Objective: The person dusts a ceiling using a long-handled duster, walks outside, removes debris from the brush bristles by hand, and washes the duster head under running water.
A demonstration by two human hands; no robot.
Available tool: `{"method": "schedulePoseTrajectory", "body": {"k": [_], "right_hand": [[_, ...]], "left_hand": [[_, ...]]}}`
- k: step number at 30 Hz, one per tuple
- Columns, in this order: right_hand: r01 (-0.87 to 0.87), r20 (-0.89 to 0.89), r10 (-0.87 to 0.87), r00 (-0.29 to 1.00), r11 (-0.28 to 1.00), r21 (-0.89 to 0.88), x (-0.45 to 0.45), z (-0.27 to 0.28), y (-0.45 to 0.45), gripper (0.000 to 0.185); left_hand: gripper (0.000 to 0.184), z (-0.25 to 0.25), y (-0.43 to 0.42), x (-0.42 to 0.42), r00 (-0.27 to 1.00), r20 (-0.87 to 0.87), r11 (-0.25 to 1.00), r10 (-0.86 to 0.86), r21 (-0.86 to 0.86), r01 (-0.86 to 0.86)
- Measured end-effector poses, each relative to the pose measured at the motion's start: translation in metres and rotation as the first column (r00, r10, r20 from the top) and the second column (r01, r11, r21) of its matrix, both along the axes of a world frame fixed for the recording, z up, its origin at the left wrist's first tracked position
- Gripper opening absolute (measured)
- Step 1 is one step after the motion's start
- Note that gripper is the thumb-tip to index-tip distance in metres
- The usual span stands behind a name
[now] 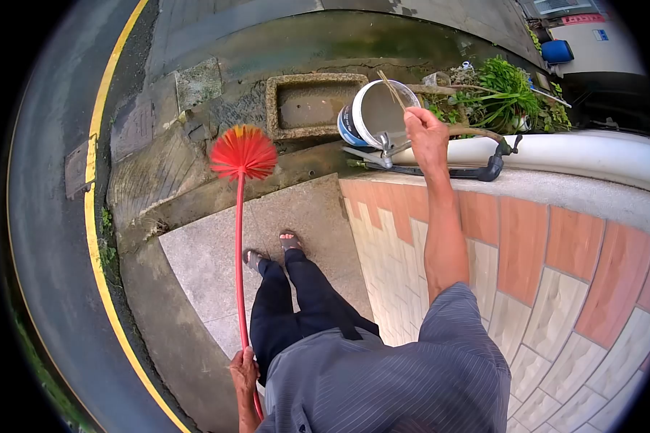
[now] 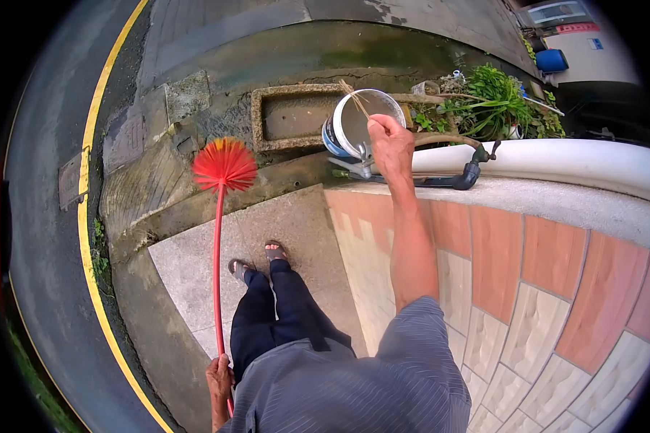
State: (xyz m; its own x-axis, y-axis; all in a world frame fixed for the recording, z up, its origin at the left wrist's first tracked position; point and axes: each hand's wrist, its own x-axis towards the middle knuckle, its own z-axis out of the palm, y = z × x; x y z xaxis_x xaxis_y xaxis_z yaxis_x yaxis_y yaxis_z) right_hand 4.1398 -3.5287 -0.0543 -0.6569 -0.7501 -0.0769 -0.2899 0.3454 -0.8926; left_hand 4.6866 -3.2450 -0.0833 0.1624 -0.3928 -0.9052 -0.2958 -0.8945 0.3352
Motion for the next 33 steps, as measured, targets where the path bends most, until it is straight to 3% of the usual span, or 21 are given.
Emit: {"method": "schedulePoseTrajectory", "body": {"k": [5, 9, 12, 15, 18, 21, 25, 27, 29, 33], "right_hand": [[-0.035, 0.164, 0.035, 0.986, 0.999, -0.006, 0.040, -0.013, 0.007, 0.021], [-0.064, 0.188, 0.065, 0.980, 0.998, -0.009, 0.062, -0.019, 0.016, 0.019], [-0.136, 0.239, 0.083, 0.968, 0.967, 0.216, 0.077, -0.031, 0.025, 0.021], [-0.318, 0.144, 0.283, 0.948, 0.846, 0.427, 0.079, -0.066, 0.037, 0.021], [-0.391, 0.077, 0.427, 0.901, 0.724, 0.568, 0.090, -0.085, 0.047, 0.022], [-0.410, 0.058, 0.477, 0.877, 0.679, 0.609, 0.103, -0.093, 0.041, 0.025], [-0.407, 0.049, 0.447, 0.893, 0.758, 0.510, 0.101, -0.115, 0.017, 0.022], [-0.297, 0.160, 0.251, 0.955, 0.840, 0.453, 0.108, -0.095, -0.008, 0.020], [-0.233, 0.174, 0.179, 0.968, 0.896, 0.378, 0.109, -0.089, -0.026, 0.019], [-0.329, 0.256, 0.249, 0.934, 0.879, 0.345, 0.106, -0.094, -0.049, 0.020]], "left_hand": [[0.040, 0.003, 0.002, 0.011, 1.000, 0.015, 1.000, -0.014, 0.009, 0.014], [0.039, -0.004, 0.009, 0.021, 1.000, 0.001, 1.000, -0.008, 0.023, 0.008], [0.038, -0.006, 0.018, 0.031, 1.000, 0.017, 1.000, 0.012, 0.028, -0.013], [0.038, -0.004, 0.018, 0.036, 1.000, 0.022, 0.999, 0.013, 0.049, -0.014], [0.039, -0.007, 0.024, 0.041, 1.000, 0.022, 0.998, 0.013, 0.058, -0.014], [0.039, -0.010, 0.033, 0.046, 0.999, 0.023, 0.998, 0.037, 0.054, -0.039], [0.040, -0.013, 0.040, 0.053, 0.997, 0.035, 0.995, 0.070, 0.065, -0.072], [0.041, -0.013, 0.039, 0.056, 0.997, 0.044, 0.995, 0.062, 0.074, -0.065], [0.042, -0.012, 0.040, 0.059, 0.996, 0.062, 0.995, 0.064, 0.079, -0.068], [0.042, -0.012, 0.040, 0.064, 0.994, 0.068, 0.993, 0.080, 0.077, -0.085]]}}
